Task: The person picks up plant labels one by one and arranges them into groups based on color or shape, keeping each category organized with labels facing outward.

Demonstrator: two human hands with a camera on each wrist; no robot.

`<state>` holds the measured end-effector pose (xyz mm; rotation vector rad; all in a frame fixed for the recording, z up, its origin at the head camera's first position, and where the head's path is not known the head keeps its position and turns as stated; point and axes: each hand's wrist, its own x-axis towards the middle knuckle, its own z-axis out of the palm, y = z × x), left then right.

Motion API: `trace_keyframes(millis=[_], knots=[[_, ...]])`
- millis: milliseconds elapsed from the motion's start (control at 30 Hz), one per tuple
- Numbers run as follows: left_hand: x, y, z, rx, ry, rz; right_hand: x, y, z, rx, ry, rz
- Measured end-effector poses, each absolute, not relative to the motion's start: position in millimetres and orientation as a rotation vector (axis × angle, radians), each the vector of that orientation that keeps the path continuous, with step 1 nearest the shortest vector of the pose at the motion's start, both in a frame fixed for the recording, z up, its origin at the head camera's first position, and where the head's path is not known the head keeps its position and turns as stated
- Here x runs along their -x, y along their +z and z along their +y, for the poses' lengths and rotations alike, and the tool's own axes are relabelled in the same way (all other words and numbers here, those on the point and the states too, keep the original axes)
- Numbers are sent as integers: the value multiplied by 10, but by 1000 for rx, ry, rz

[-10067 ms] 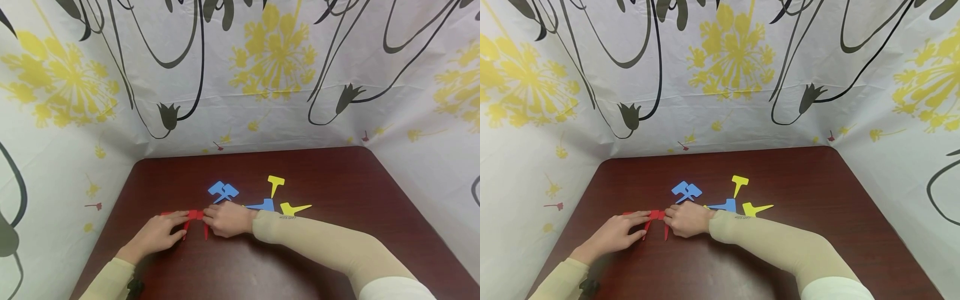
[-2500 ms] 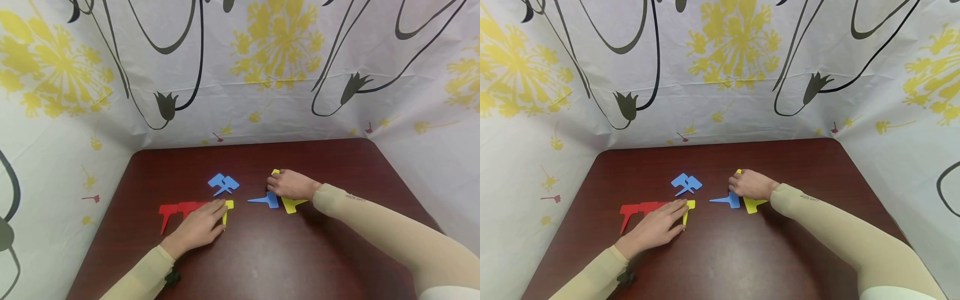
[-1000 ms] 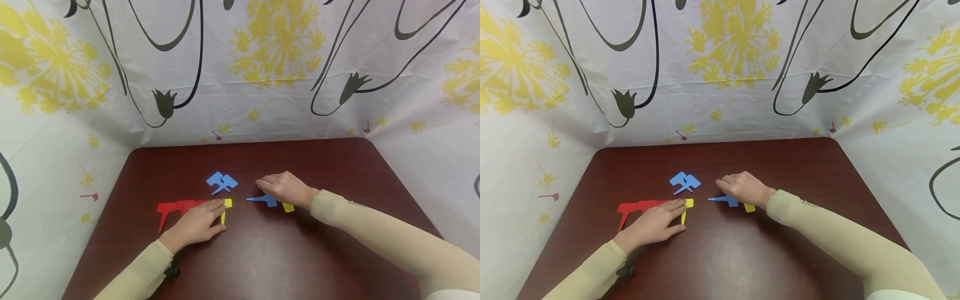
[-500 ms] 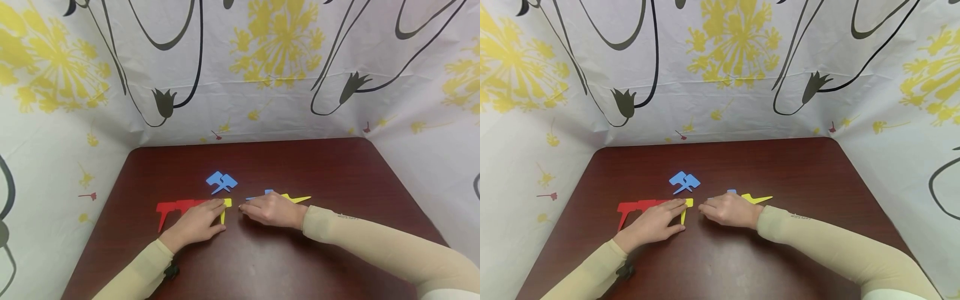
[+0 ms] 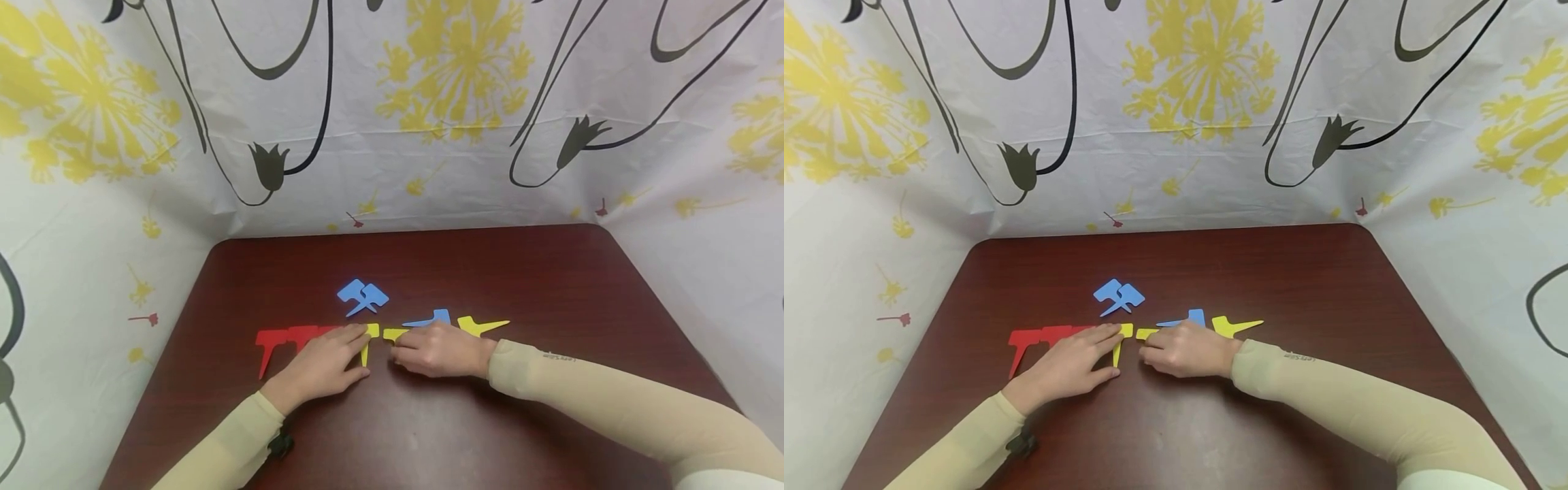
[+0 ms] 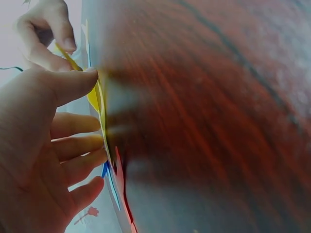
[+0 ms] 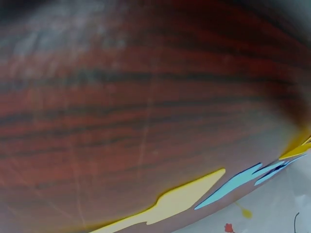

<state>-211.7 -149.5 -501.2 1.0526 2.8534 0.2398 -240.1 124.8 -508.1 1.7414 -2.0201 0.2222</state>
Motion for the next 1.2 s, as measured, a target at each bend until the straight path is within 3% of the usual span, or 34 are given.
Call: trace_keyframes(millis=[1200], knots=[[2089,-5023,-1468,-1067,220,2858,2423,-5216,1247,-1739,15,-2113]])
